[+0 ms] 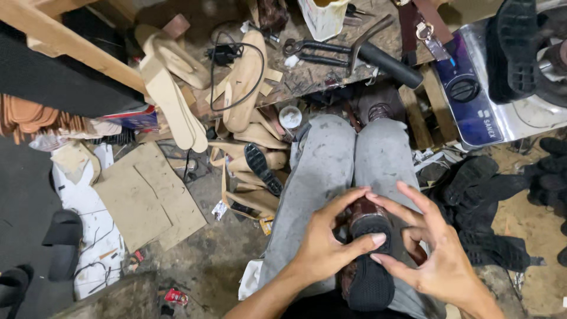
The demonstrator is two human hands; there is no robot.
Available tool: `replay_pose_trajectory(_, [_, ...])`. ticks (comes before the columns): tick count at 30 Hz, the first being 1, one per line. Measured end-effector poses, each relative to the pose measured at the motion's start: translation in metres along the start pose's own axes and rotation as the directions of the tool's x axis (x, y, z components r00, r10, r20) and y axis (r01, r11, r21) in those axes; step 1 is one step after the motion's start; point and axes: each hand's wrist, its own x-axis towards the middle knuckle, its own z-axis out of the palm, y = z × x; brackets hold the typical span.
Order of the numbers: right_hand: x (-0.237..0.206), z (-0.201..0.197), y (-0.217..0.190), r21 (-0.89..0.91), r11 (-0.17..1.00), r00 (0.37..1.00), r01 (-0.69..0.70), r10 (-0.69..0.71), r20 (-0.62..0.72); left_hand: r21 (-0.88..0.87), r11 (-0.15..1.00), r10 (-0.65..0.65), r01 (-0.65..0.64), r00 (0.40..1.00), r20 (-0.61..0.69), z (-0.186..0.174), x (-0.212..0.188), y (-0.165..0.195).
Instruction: The person sits on the floor of a shoe workshop and uses a curved horn-shaped tool to press and smooth the sole of a sandal against the shoe upper, working around the edges. They turn the sandal over, press the black rubber sole into place, and handle other lasts and finished shoes on the shelf above.
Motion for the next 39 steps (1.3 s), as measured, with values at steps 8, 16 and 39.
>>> replay_pose_trajectory(8, [-0.014, -0.024, -0.042, -0.096, 0.899, 0.872, 0.428, -0.438, -0.219, 0.265, 0.828, 0.507, -0.495, 0.861, 0.025, 0.005, 0.003, 0.05])
replay_pose_trajectory(16, [0.013, -0.03, -0.06, -0.307, 0.87, 0.803, 0.386, -0.481, -0.353, 0.375, 0.69, 0.622, -0.619, 0.772, 0.13, 0.005, 0.033, 0.091])
replay_pose_trajectory(39, [0.068, 0.022, 0.002, -0.461, 0.744, 0.767, 0.485, -0.614, -0.184, 0.533, 0.784, 0.434, -0.317, 0.895, -0.106, -0.056, 0.017, 0.038])
